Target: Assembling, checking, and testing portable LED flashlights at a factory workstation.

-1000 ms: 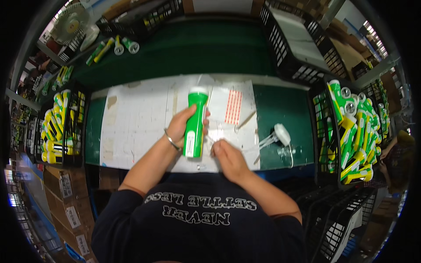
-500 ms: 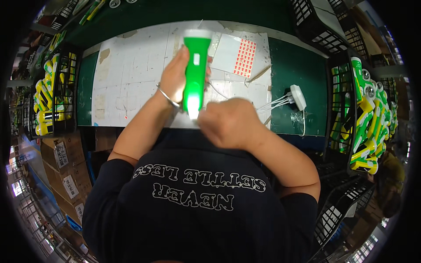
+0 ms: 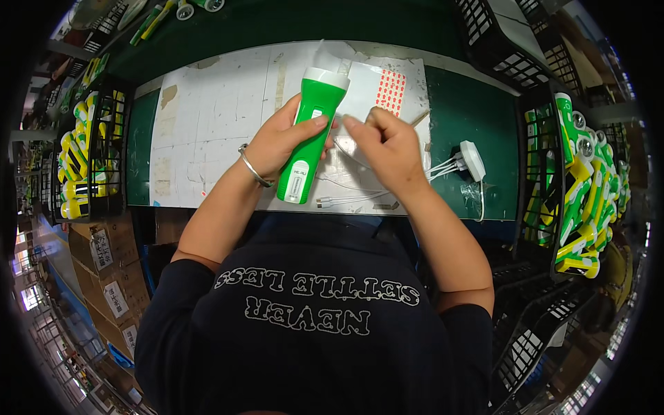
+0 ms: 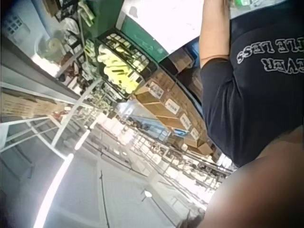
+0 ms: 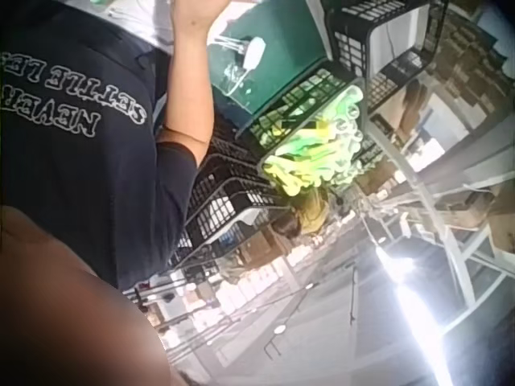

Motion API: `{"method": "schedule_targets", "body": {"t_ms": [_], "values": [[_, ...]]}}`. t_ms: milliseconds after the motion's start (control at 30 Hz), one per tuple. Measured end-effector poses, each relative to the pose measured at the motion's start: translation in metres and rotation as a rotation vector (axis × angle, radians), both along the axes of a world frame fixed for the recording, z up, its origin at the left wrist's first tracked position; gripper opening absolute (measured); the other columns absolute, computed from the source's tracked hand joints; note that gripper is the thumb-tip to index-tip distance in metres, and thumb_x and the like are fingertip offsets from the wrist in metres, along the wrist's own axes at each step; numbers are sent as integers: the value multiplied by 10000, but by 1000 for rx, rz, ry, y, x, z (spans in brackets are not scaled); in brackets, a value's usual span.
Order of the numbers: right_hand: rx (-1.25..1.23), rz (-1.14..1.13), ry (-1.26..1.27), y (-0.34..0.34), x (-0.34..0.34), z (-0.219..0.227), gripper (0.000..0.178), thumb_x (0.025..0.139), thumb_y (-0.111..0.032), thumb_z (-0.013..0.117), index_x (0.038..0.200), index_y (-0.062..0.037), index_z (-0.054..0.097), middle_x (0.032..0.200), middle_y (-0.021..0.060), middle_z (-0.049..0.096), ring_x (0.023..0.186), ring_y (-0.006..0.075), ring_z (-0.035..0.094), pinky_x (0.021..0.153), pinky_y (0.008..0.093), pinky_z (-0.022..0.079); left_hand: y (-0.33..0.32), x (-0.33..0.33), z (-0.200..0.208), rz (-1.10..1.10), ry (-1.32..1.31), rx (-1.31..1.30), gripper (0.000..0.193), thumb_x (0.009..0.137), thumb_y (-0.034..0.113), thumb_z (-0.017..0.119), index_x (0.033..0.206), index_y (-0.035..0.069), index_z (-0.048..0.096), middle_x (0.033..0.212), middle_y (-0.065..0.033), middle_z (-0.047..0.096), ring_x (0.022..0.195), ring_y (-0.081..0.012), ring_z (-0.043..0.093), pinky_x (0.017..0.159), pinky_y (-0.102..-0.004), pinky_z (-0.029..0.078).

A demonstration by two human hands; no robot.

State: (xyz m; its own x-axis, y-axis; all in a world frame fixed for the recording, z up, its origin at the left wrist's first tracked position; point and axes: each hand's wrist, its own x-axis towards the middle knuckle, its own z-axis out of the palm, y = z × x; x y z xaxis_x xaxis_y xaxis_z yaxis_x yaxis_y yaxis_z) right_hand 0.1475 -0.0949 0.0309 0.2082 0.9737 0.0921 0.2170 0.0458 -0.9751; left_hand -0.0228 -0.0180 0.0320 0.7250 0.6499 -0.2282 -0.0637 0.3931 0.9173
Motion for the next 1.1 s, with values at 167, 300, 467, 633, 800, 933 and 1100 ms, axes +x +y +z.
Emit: {"method": "schedule_targets", "body": {"t_ms": [167,300,467,633,800,933,1100], "values": [[-47,70,84,12,22,9,226,802,-200,679,920,-51,557,636,-60,456,587,24,372,509,190,291,-2,-7,4,-114,140,271,505,854,219,587,1268,32,367,987,-102,572,798,-166,585,696,-292,496],[-286,375,-162,11,23,36,530,713,-147,721,1184,-102,482,789,-29,525,565,9,355,497,168,273,-5,-21,0,-174,349,945,604,792,233,623,1297,29,360,1048,-193,580,955,-313,581,828,-350,468],[-224,367,5,4,40,21,664,617,-129,801,1193,-149,470,864,-14,555,527,-3,287,480,152,269,14,-59,25,-425,711,1006,393,712,169,646,1067,27,552,951,-159,611,878,-312,595,779,-355,482],[-211,384,117,8,33,16,678,620,-78,793,1206,-130,456,921,17,584,512,-14,256,465,139,256,15,-73,34,-502,780,977,424,708,185,663,1079,28,531,933,-178,604,859,-318,595,775,-359,474],[-218,313,209,23,8,-11,584,705,-68,730,1212,-110,442,890,18,588,595,-10,402,529,154,306,9,-57,13,-359,487,369,662,715,200,673,1280,44,364,914,-86,572,815,-210,583,732,-320,482],[-104,81,-886,26,-16,-45,286,770,-279,625,968,-77,591,872,75,604,756,271,609,689,361,482,11,-67,-21,-164,-103,-361,792,617,94,525,1356,41,244,1051,-143,497,890,-243,552,785,-412,498],[-106,78,-657,32,-15,-48,220,799,-267,617,903,-73,618,837,100,623,738,277,619,660,352,493,12,-65,-22,-144,-291,-420,819,616,108,467,1391,51,207,1107,-170,466,993,-272,511,845,-437,473]]}}
